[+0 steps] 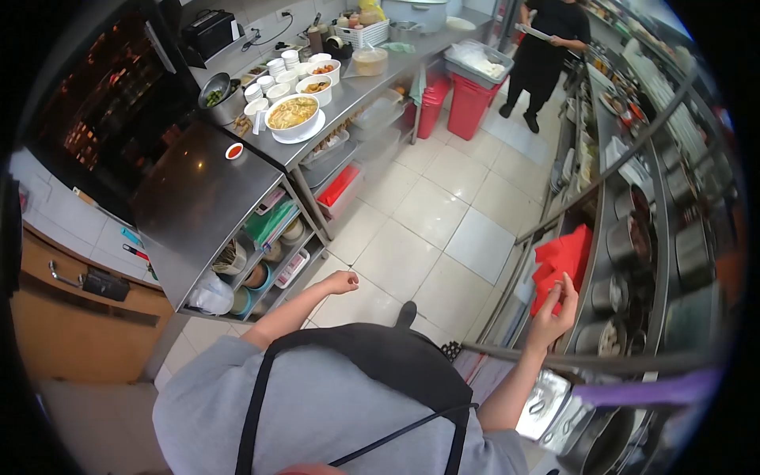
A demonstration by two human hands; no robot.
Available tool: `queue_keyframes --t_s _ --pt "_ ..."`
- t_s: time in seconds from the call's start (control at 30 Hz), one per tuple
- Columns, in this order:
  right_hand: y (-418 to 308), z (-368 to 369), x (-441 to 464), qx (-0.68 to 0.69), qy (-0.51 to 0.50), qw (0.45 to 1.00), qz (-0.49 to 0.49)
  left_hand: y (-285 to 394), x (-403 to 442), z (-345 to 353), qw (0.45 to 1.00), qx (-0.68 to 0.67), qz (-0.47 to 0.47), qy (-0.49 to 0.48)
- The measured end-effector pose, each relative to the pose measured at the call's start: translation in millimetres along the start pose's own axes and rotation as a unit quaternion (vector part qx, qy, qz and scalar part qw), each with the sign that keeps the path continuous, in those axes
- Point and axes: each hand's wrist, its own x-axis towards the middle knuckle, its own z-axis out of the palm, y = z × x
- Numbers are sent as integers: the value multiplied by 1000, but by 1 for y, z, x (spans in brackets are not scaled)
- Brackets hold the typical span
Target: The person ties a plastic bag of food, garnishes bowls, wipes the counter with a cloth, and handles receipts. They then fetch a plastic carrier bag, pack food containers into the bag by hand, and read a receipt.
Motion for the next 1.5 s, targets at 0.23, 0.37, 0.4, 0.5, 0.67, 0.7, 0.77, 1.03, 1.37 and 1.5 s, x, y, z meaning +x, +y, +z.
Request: queue_keyframes --t_s 0.23,0.37,0.4,0.5,0.67,0.7,0.77,1.03,1.37,1.5 --pt "67 156 120 112 -88 989 29 -31 68 -72 989 -22 -129 74" --pt "24 286 159 158 -226 960 -45 -60 77 -102 945 -143 -191 223" --pt "4 317 164 193 -268 942 -62 -73 79 -101 941 -148 -198 231" --pt "-51 406 173 254 -344 887 -174 -102 81 -95 925 -189 -291 156" --pt "-119 514 189 292 -431 804 -289 -190 104 -67 960 -71 -263 59" --pt "-128 533 193 296 -459 791 -277 -238 115 -35 973 -51 -209 79" --pt "-136 574 202 296 -471 776 -297 -245 124 -53 971 -47 -228 49" --pt "-181 776 255 325 -538 730 -266 -190 178 -163 870 -232 -387 198" --pt "-347 1149 200 309 -593 662 -339 -100 239 -97 617 -444 -585 283" --pt "-381 1232 130 306 -551 592 -502 -56 271 -31 729 -192 -483 445"
